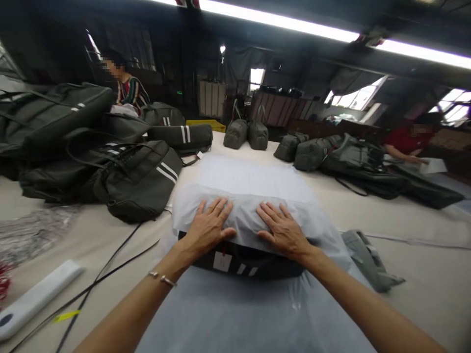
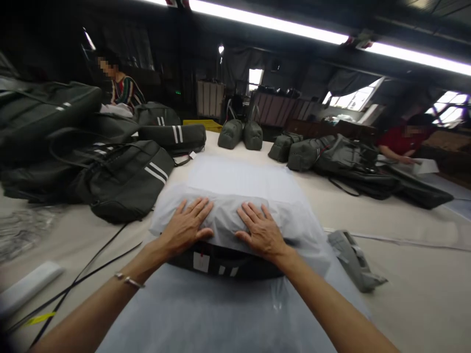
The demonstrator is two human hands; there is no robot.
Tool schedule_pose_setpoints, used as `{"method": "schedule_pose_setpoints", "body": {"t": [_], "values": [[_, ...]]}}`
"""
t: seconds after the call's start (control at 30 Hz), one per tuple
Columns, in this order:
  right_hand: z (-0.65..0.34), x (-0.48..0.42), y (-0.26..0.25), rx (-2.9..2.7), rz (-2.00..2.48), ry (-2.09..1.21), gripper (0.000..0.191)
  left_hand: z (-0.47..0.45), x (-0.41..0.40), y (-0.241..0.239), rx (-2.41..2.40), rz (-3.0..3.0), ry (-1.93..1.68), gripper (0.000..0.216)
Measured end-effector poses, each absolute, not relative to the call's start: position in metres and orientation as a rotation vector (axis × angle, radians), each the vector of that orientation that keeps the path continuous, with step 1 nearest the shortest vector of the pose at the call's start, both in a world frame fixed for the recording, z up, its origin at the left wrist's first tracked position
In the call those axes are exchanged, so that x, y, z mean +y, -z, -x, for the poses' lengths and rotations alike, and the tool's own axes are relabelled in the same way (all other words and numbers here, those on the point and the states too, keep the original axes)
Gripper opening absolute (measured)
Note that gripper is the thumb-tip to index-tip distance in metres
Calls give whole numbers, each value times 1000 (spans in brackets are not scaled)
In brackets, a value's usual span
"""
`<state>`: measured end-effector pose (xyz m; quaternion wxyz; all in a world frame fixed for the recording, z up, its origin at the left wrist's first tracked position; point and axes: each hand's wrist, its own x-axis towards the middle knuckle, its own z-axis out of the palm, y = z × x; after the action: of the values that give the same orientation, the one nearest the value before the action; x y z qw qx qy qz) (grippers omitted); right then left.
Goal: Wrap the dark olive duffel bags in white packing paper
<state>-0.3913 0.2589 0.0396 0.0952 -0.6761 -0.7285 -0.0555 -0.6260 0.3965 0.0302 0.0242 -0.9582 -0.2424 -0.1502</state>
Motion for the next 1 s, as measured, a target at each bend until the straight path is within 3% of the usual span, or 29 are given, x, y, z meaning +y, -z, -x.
{"method": "schedule_pose_setpoints", "body": {"t": [0.13, 0.33, 0.47, 0.53, 0.57, 0.67, 0.73, 0.83, 1.0], "values": [[388, 262, -29, -2211, 2005, 256, 63, 597, 383, -46, -490, 2915, 640, 72], [391, 254, -48, -2073, 1937, 239, 59, 566, 365, -21, -215, 3012, 455, 66], [409, 166, -60, -1594, 1845, 260, 37, 567, 370, -17, -191, 3004, 456, 56], [433, 85, -38, -1226, 1959, 71, 23, 566, 373, -19, -188, 3003, 444, 55], [449, 38, -17, -1008, 2062, -94, 26, 565, 374, -20, -189, 2999, 440, 54], [512, -94, 74, -229, 2173, -653, 56, 564, 373, -22, -188, 2974, 423, 53], [554, -150, 137, 260, 1999, -1020, 65, 563, 373, -22, -191, 2954, 404, 52], [596, -168, 190, 615, 1538, -1056, 75, 563, 375, -22, -202, 2928, 366, 53], [607, -126, 187, 735, 1113, -831, 64, 560, 380, -24, -233, 2893, 275, 55]]}}
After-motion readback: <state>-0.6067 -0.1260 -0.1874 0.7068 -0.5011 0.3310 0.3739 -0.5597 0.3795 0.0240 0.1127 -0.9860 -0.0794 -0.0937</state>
